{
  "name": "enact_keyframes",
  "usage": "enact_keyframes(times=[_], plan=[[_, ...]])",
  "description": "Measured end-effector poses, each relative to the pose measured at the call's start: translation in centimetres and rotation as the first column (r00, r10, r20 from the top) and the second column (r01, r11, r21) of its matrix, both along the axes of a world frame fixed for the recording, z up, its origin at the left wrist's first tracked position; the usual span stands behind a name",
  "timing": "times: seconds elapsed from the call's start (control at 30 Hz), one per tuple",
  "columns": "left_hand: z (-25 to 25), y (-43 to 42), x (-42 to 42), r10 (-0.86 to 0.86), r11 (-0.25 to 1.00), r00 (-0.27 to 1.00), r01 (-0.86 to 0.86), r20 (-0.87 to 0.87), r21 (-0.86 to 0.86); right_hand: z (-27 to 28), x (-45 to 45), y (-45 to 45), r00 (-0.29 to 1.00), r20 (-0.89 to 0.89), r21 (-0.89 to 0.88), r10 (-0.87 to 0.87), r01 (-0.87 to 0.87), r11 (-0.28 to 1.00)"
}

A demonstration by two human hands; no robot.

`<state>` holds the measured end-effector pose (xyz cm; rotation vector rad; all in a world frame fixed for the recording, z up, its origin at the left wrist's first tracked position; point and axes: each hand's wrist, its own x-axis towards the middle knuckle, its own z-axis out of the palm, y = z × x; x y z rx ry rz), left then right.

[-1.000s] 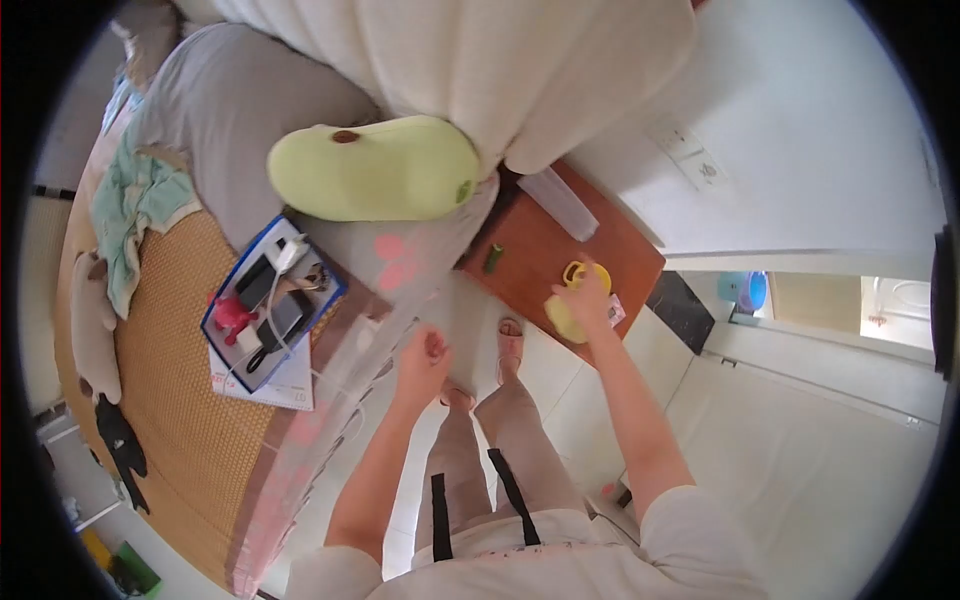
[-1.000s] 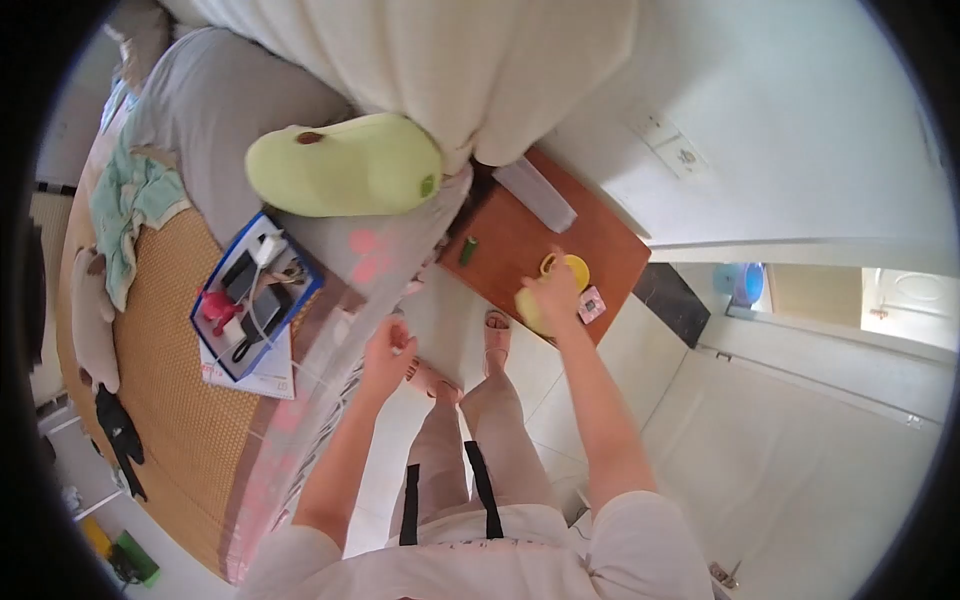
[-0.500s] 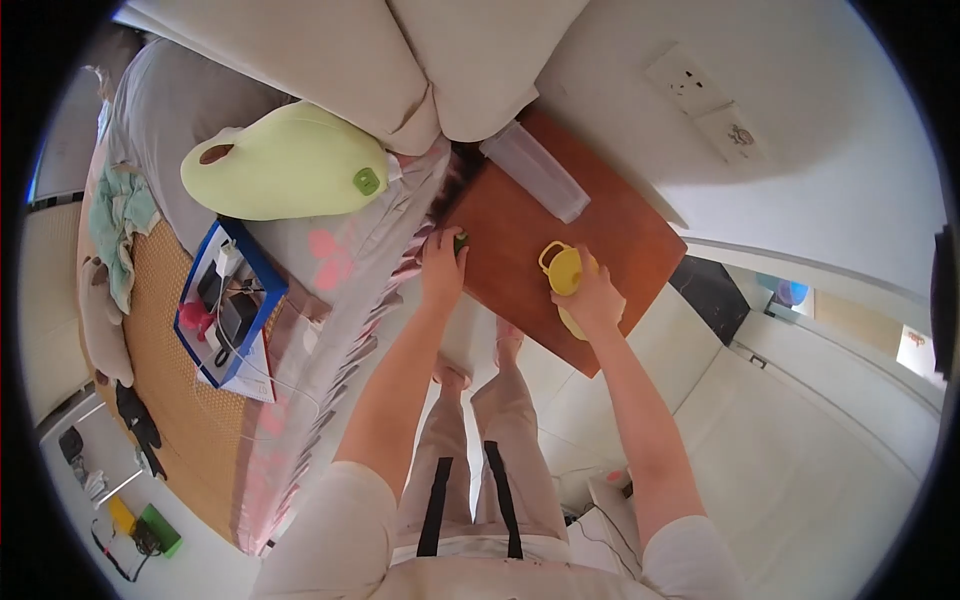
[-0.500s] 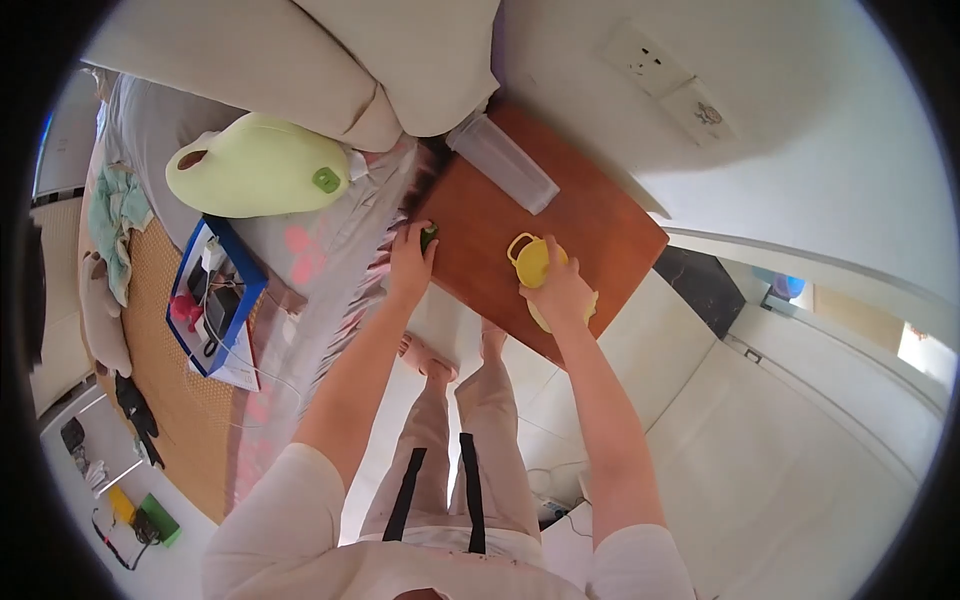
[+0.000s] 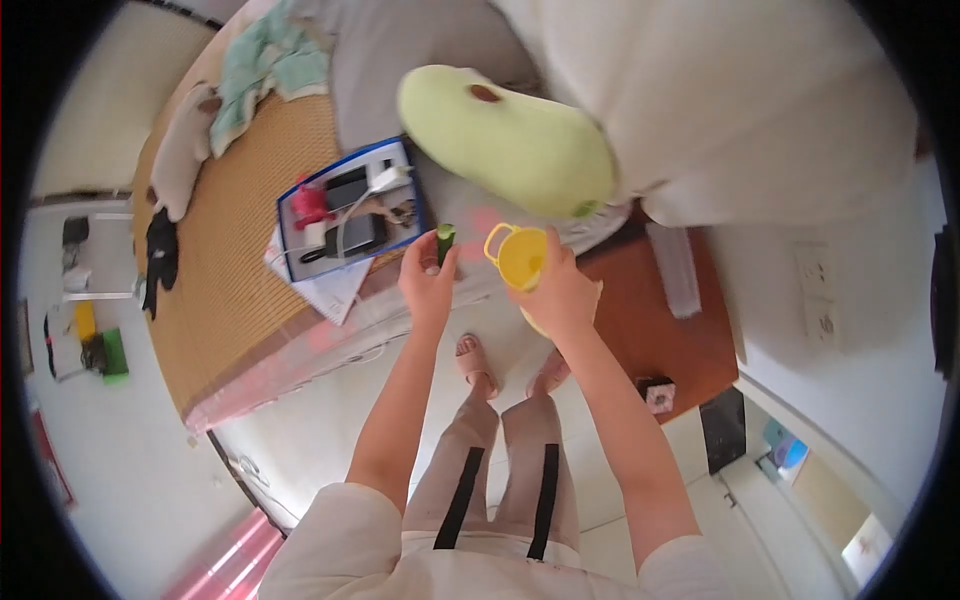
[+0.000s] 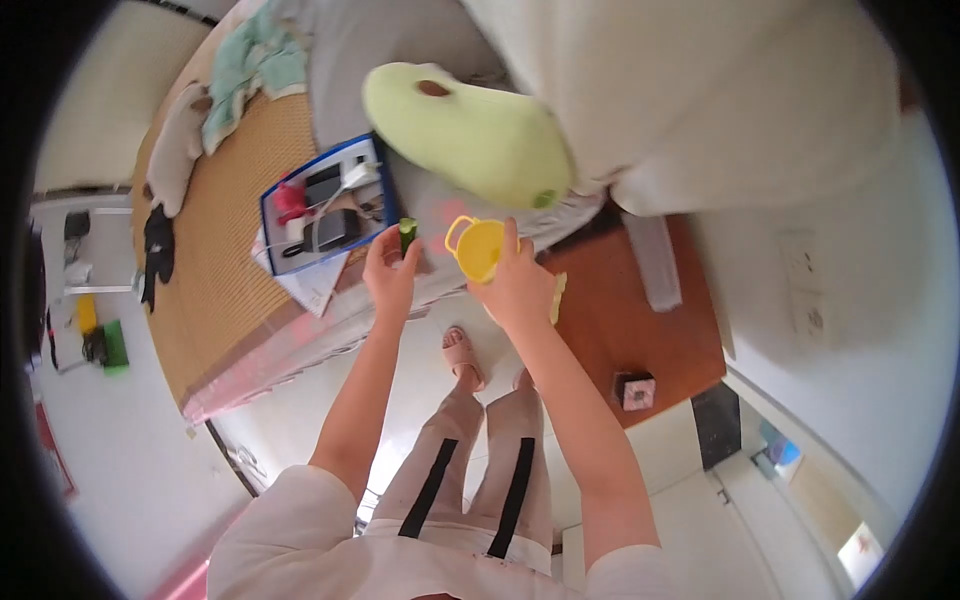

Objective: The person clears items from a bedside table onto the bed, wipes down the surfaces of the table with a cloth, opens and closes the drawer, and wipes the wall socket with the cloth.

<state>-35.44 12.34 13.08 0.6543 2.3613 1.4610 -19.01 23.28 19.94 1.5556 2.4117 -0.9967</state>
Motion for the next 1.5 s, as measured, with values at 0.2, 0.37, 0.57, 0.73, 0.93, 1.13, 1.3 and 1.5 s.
enact_keyframes(times=[0.2, 0.37, 0.57, 0.73, 0.93, 1.13, 1.3, 1.5], plan=[[0.2, -2.6, -2.2, 0.056, 0.993, 0.996, -0.063, 0.072, 0.103, -6.5, -10.7, -0.4, 0.995, -0.097, 0.216, -0.003, 0.024, 0.976], [-1.7, -3.8, -1.5, 0.130, 0.982, 0.955, -0.161, 0.265, 0.099, -7.4, -8.3, -1.9, 0.961, -0.269, -0.020, -0.060, 0.056, 0.998], [-7.7, -5.1, -3.6, 0.181, 0.982, 0.975, -0.173, 0.131, -0.071, -3.6, 10.8, -3.1, 0.852, -0.228, 0.017, -0.470, 0.487, 0.873], [-8.6, -5.7, -3.9, 0.094, 0.986, 0.994, -0.099, -0.049, -0.133, -14.0, 30.4, -7.9, 0.763, 0.371, 0.054, -0.530, 0.552, 0.832], [-8.5, -6.2, -3.3, 0.202, 0.961, 0.947, -0.242, 0.249, 0.137, -13.7, 27.1, -9.7, 0.629, 0.409, 0.151, -0.661, 0.668, 0.729], [-6.7, -7.0, -1.6, 0.169, 0.973, 0.922, -0.213, 0.349, 0.093, -6.5, 13.7, -6.4, 0.833, 0.019, 0.008, -0.553, 0.553, 0.833], [-4.4, -6.3, 1.6, 0.149, 0.966, 0.865, -0.232, 0.479, 0.119, -5.1, -2.4, -1.6, 1.000, -0.027, 0.247, 0.013, -0.006, 0.969], [-3.3, -4.6, 3.3, 0.091, 0.948, 0.788, -0.256, 0.610, 0.189, -8.8, -9.6, 0.0, 0.971, 0.014, 0.340, 0.238, -0.228, 0.912]])
